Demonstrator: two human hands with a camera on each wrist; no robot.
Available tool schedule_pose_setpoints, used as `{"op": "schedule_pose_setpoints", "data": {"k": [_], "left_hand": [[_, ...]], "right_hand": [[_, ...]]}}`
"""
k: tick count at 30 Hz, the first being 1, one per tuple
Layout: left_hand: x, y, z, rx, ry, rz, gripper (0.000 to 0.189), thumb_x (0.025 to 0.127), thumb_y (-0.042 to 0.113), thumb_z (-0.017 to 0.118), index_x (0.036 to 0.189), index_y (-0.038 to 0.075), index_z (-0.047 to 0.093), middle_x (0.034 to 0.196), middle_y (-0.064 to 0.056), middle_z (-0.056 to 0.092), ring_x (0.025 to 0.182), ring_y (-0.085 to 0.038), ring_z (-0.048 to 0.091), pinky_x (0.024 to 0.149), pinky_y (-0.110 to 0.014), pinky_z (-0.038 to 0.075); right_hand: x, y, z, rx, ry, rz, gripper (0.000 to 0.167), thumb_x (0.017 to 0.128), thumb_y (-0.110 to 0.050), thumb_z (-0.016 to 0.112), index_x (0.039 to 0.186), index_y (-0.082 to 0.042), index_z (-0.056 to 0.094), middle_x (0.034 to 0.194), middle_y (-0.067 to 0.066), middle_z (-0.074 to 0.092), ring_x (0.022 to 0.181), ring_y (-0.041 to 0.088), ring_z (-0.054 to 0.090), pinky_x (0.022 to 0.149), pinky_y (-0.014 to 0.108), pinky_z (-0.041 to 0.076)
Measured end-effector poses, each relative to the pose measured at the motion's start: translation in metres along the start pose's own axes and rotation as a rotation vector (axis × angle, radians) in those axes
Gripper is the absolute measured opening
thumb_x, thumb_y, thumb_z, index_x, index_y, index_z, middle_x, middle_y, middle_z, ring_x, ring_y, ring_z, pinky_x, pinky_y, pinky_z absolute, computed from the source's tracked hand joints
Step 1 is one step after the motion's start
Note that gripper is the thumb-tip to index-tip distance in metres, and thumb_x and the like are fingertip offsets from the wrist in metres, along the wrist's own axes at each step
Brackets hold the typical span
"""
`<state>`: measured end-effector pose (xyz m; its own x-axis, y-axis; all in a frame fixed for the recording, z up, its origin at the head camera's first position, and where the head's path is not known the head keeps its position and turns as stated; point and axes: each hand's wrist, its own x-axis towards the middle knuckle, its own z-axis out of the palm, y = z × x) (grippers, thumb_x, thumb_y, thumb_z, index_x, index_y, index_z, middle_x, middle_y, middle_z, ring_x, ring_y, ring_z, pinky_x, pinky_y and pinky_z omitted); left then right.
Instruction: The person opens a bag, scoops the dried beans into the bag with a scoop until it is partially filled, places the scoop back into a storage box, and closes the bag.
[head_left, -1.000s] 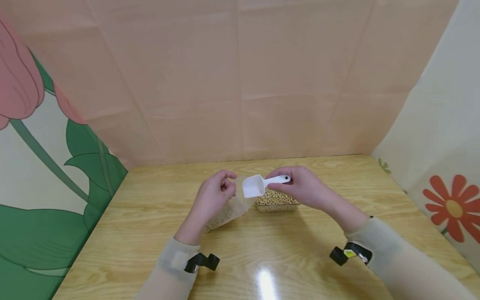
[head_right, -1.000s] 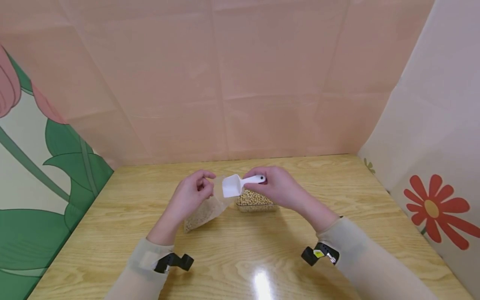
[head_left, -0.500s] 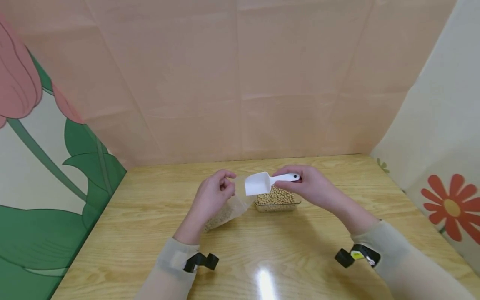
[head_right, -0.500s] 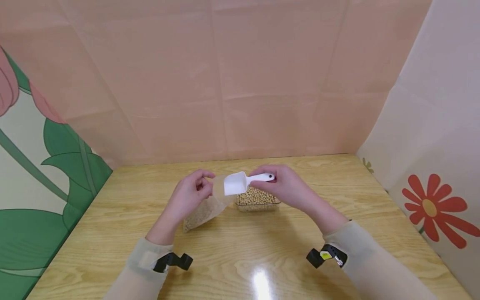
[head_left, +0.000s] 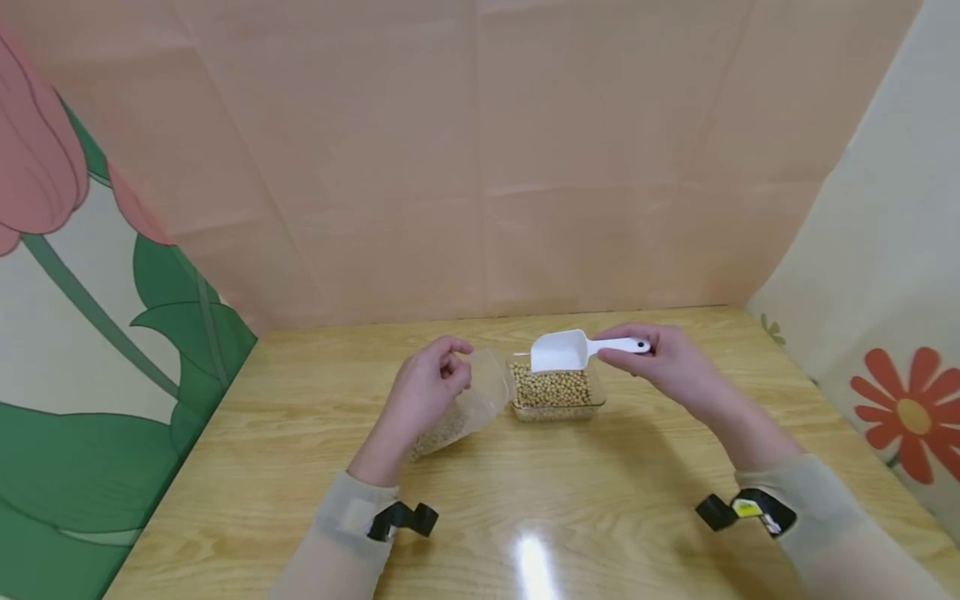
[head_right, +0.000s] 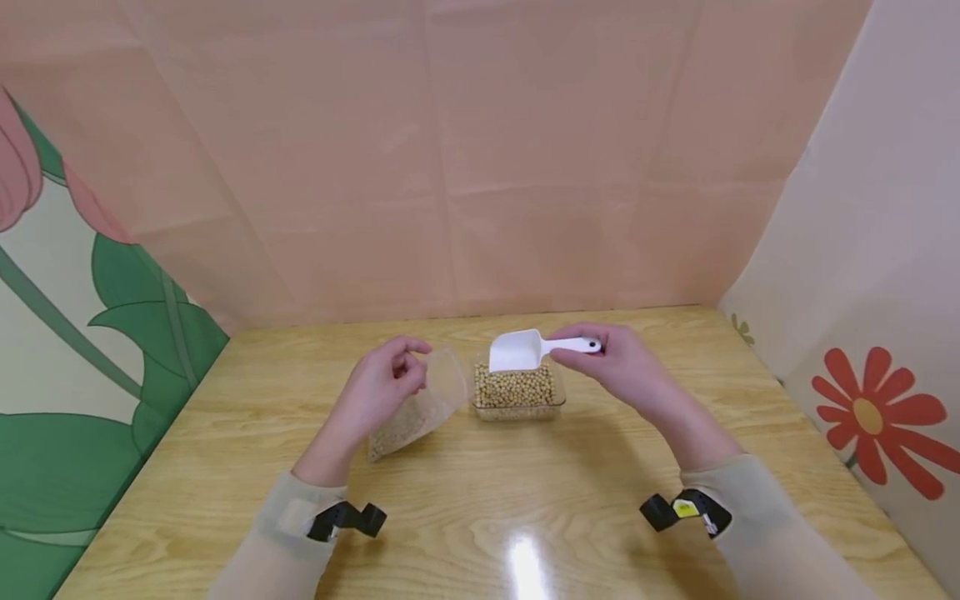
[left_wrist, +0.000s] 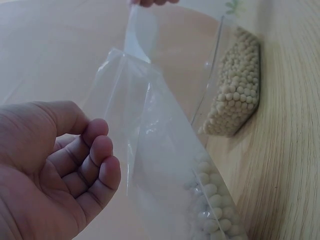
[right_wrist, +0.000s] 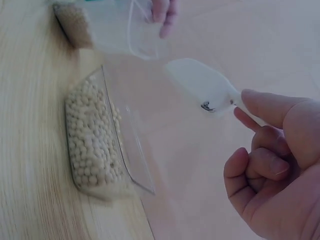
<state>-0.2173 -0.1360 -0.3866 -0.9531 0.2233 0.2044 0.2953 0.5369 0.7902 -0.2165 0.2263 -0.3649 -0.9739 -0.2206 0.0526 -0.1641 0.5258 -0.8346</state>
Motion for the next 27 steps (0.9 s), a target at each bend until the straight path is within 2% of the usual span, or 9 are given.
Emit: {"op": "schedule_pose_setpoints", "data": {"k": [7, 16, 22, 27], "left_hand": [[0.001, 0.000, 0.000, 0.000, -0.006, -0.003, 0.026, 0.107, 0.009, 0.064, 0.131, 0.012, 0.072, 0.086, 0.006, 0.071, 0.078, -0.017, 0.068, 0.073, -0.040, 0.054], [0.001, 0.000, 0.001, 0.006, -0.002, 0.004, 0.026, 0.107, 0.008, 0.063, 0.132, 0.011, 0.072, 0.085, 0.007, 0.072, 0.077, -0.018, 0.068, 0.071, -0.041, 0.054], [0.001, 0.000, 0.002, 0.010, -0.004, 0.005, 0.026, 0.107, 0.008, 0.063, 0.132, 0.012, 0.072, 0.085, 0.007, 0.072, 0.077, -0.017, 0.068, 0.070, -0.039, 0.053], [0.000, 0.000, 0.002, 0.008, -0.004, 0.000, 0.028, 0.106, 0.008, 0.063, 0.132, 0.011, 0.071, 0.085, 0.007, 0.072, 0.077, -0.018, 0.067, 0.070, -0.039, 0.053]], "right_hand": [[0.005, 0.019, -0.001, -0.037, 0.004, 0.012, 0.040, 0.103, -0.038, 0.080, 0.134, -0.012, 0.079, 0.085, 0.001, 0.052, 0.074, 0.017, 0.045, 0.062, 0.032, 0.041], [0.014, 0.039, 0.008, -0.092, -0.016, 0.032, 0.043, 0.103, -0.044, 0.079, 0.132, -0.012, 0.079, 0.101, 0.006, 0.069, 0.088, 0.023, 0.054, 0.072, 0.034, 0.047], [0.017, 0.043, 0.003, -0.135, -0.042, 0.019, 0.040, 0.104, -0.038, 0.079, 0.130, -0.009, 0.079, 0.099, 0.010, 0.071, 0.081, 0.021, 0.056, 0.067, 0.033, 0.047], [0.018, 0.037, -0.001, -0.220, -0.066, -0.034, 0.033, 0.104, -0.034, 0.080, 0.126, -0.009, 0.081, 0.101, 0.007, 0.075, 0.079, 0.020, 0.057, 0.068, 0.034, 0.048]]}}
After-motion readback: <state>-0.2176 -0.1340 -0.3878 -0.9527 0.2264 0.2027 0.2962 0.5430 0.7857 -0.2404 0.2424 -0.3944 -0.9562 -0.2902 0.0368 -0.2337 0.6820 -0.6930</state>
